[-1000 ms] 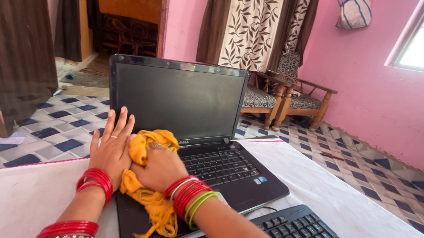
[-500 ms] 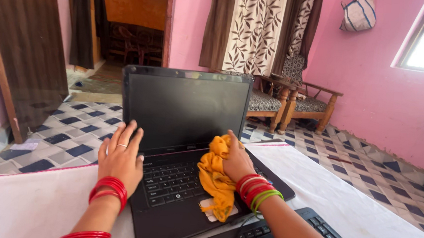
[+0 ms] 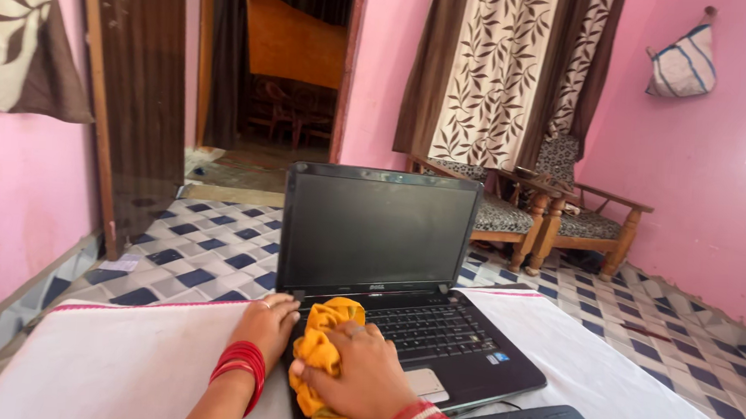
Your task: The person sits on the floor and organizes several notebooks and papers on a table. They then use a yellow cloth to wipe the screen and keyboard of a laptop and an external keyboard. Finally, they wipe the cover of a green notebook.
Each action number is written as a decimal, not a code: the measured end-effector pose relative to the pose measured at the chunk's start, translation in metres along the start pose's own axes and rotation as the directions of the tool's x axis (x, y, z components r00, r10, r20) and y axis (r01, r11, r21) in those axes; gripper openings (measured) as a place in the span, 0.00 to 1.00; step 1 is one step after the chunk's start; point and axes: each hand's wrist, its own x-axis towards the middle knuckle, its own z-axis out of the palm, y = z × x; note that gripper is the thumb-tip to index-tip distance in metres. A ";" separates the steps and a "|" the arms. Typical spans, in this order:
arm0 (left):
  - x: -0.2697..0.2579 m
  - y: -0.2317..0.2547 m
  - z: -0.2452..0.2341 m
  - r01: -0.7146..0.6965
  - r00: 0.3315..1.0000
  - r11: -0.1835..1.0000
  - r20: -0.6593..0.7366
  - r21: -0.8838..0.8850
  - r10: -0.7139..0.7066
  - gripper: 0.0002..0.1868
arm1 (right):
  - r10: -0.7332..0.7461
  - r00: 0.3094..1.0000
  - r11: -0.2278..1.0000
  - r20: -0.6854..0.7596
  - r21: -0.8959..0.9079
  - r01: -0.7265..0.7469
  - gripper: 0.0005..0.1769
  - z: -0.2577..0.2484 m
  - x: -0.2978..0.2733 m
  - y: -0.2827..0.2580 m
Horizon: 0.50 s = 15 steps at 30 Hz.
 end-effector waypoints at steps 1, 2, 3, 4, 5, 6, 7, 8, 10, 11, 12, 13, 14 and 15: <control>-0.001 -0.006 0.005 -0.006 1.000 0.999 -0.020 0.038 0.007 0.17 | -0.053 0.999 0.998 -0.002 0.012 0.053 0.28 -0.002 -0.004 -0.006; -0.001 -0.009 0.008 -0.011 0.999 0.997 -0.040 0.078 0.014 0.20 | -0.107 0.994 0.994 -0.004 0.025 0.107 0.28 -0.003 -0.010 -0.008; -0.002 -0.011 0.009 -0.017 0.998 0.993 -0.056 0.116 0.024 0.23 | -0.156 0.988 0.987 -0.006 0.037 0.156 0.28 -0.001 -0.012 -0.009; -0.002 -0.012 0.008 0.050 0.999 0.998 0.006 0.041 -0.051 0.25 | -0.158 0.987 0.987 -0.030 0.027 0.158 0.26 0.004 -0.009 -0.008; -0.002 -0.009 0.006 0.122 0.990 0.992 0.075 -0.032 -0.120 0.27 | -0.158 0.986 0.987 -0.052 0.015 0.159 0.25 0.009 -0.004 -0.004; -0.003 -0.005 0.002 0.197 0.972 0.975 0.148 -0.100 -0.181 0.29 | -0.159 0.984 0.987 -0.074 0.003 0.160 0.23 0.016 0.005 0.001; -0.005 0.000 -0.004 0.319 0.936 0.936 0.202 -0.149 -0.287 0.31 | -0.172 0.977 0.985 -0.127 0.005 0.174 0.26 0.025 0.015 0.006; -0.005 0.004 -0.012 0.436 0.886 0.879 0.260 -0.190 -0.383 0.33 | -0.184 0.966 0.982 -0.180 0.007 0.189 0.30 0.034 0.030 0.010; -0.007 0.015 -0.025 0.534 0.834 0.810 0.310 -0.244 -0.456 0.38 | -0.190 0.953 0.981 -0.235 -0.025 0.190 0.36 0.052 0.064 0.017; -0.007 0.020 -0.030 0.519 0.846 0.812 0.295 -0.268 -0.444 0.39 | -0.189 0.953 0.982 -0.238 -0.061 0.180 0.38 0.057 0.082 0.018; -0.007 0.023 -0.034 0.504 0.858 0.814 0.279 -0.291 -0.432 0.41 | -0.171 0.962 0.985 -0.213 -0.033 0.168 0.34 0.062 0.098 0.019; -0.008 0.026 -0.036 0.529 0.841 0.804 0.295 -0.271 -0.453 0.41 | -0.151 0.971 0.988 -0.184 -0.005 0.152 0.31 0.066 0.111 0.020; -0.008 0.027 -0.038 0.553 0.823 0.794 0.312 -0.251 -0.474 0.41 | -0.131 0.979 0.990 -0.153 0.022 0.136 0.28 0.069 0.119 0.019; -0.009 0.028 -0.038 0.576 0.804 0.784 0.331 -0.230 -0.493 0.41 | -0.143 0.980 0.990 -0.136 -0.022 0.141 0.26 0.071 0.122 0.019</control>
